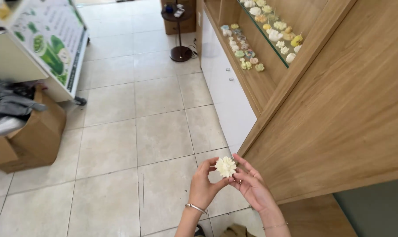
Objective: Organizing various candle components including flower-shaped candles, green ribbons, and paper labels on a workbench and display shelf.
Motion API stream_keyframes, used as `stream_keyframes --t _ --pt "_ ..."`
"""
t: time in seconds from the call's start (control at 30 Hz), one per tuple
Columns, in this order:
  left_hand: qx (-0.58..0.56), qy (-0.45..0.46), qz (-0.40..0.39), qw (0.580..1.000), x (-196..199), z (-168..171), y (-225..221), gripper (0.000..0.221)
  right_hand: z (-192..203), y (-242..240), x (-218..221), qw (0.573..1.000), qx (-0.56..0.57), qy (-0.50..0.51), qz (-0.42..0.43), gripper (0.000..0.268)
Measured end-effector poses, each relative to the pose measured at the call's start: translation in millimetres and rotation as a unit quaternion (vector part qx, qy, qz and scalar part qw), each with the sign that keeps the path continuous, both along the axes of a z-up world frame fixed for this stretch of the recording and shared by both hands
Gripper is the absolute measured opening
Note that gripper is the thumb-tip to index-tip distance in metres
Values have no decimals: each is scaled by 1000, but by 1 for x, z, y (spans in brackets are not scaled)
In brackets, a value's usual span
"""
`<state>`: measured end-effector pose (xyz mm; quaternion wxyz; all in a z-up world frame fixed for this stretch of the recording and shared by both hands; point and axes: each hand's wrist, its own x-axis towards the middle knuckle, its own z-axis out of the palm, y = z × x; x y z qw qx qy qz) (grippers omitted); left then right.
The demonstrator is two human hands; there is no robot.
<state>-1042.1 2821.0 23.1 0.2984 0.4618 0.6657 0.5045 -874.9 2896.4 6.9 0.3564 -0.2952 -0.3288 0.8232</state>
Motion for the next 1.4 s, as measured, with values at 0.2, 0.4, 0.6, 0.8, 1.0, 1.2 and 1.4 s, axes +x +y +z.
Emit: stream_keyframes --t 0.2,0.4,0.6,0.8,1.0,1.2,1.4 --pt "-17 -19 -35 999 -53 -25 88 69 -17 85 -47 998 -8 -66 10 62" --pt "-51 93 -9 994 -99 -26 204 63 -30 205 -109 965 91 -244 19 65" --pt "-45 190 -6 981 -130 -27 346 59 -25 345 -154 911 222 -348 11 69" --pt "-45 128 -86 987 -142 -20 454 68 -51 448 -152 894 235 -374 -69 72" --pt "-140 123 -207 960 -170 -70 527 50 -103 514 -116 834 163 -499 -169 65" --pt "-180 95 -298 933 -211 -92 609 37 -135 578 -117 776 26 -588 -227 67" --pt "-168 69 -385 905 -261 -90 714 31 -200 650 -144 681 88 -659 -306 65"
